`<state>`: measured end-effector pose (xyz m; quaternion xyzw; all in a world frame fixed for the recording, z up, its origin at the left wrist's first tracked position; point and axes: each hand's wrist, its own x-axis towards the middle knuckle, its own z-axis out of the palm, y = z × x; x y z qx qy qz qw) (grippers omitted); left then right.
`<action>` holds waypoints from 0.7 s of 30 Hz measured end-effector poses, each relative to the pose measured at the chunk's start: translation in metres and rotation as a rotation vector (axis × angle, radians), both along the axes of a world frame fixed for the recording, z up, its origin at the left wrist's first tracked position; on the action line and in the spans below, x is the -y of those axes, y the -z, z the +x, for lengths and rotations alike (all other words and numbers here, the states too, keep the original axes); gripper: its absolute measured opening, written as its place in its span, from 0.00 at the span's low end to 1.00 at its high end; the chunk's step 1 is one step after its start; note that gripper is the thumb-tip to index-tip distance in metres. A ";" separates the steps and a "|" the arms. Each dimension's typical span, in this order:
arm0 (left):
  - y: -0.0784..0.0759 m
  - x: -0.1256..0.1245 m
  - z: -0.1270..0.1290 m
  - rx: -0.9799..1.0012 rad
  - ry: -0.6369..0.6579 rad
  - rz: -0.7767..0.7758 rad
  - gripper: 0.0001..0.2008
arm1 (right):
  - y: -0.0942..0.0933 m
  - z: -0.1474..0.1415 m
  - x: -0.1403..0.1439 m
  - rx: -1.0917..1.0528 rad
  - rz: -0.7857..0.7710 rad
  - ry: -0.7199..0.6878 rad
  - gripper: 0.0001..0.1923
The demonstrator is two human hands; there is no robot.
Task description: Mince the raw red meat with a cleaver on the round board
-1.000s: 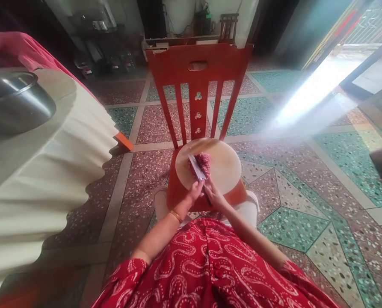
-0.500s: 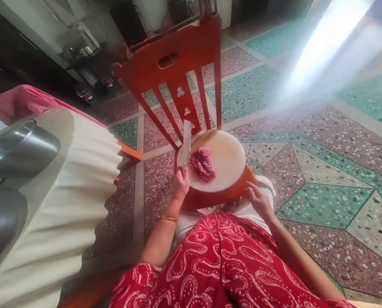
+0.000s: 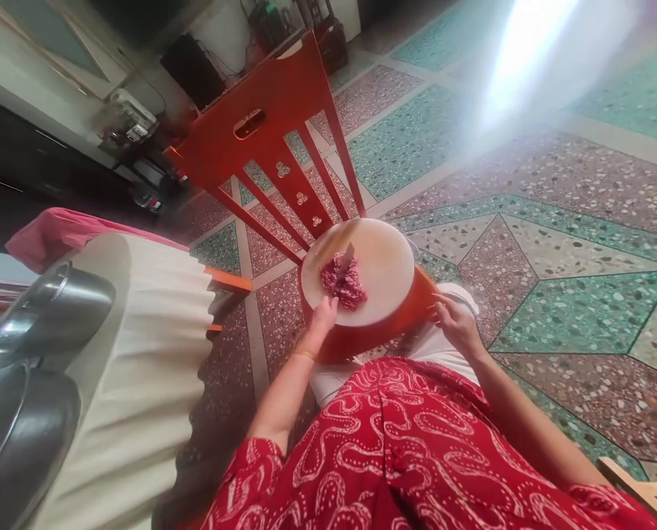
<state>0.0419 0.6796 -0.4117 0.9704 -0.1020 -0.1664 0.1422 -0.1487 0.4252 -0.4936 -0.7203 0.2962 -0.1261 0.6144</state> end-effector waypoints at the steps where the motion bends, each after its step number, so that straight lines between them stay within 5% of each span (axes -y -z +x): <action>1: -0.002 0.002 0.000 -0.020 0.035 0.012 0.18 | -0.003 -0.001 0.002 0.018 0.013 0.012 0.26; 6: -0.022 -0.004 -0.002 0.237 0.111 -0.158 0.21 | -0.010 -0.011 0.014 0.046 0.051 0.068 0.26; 12: -0.006 -0.002 -0.005 -0.001 0.141 0.074 0.18 | -0.002 -0.023 0.023 0.023 0.044 0.123 0.26; 17: -0.012 -0.008 0.002 0.219 0.128 -0.082 0.20 | -0.001 -0.024 0.024 0.001 0.028 0.140 0.25; 21: -0.002 -0.005 0.002 0.052 0.065 0.047 0.18 | -0.002 -0.021 0.026 -0.004 0.011 0.144 0.25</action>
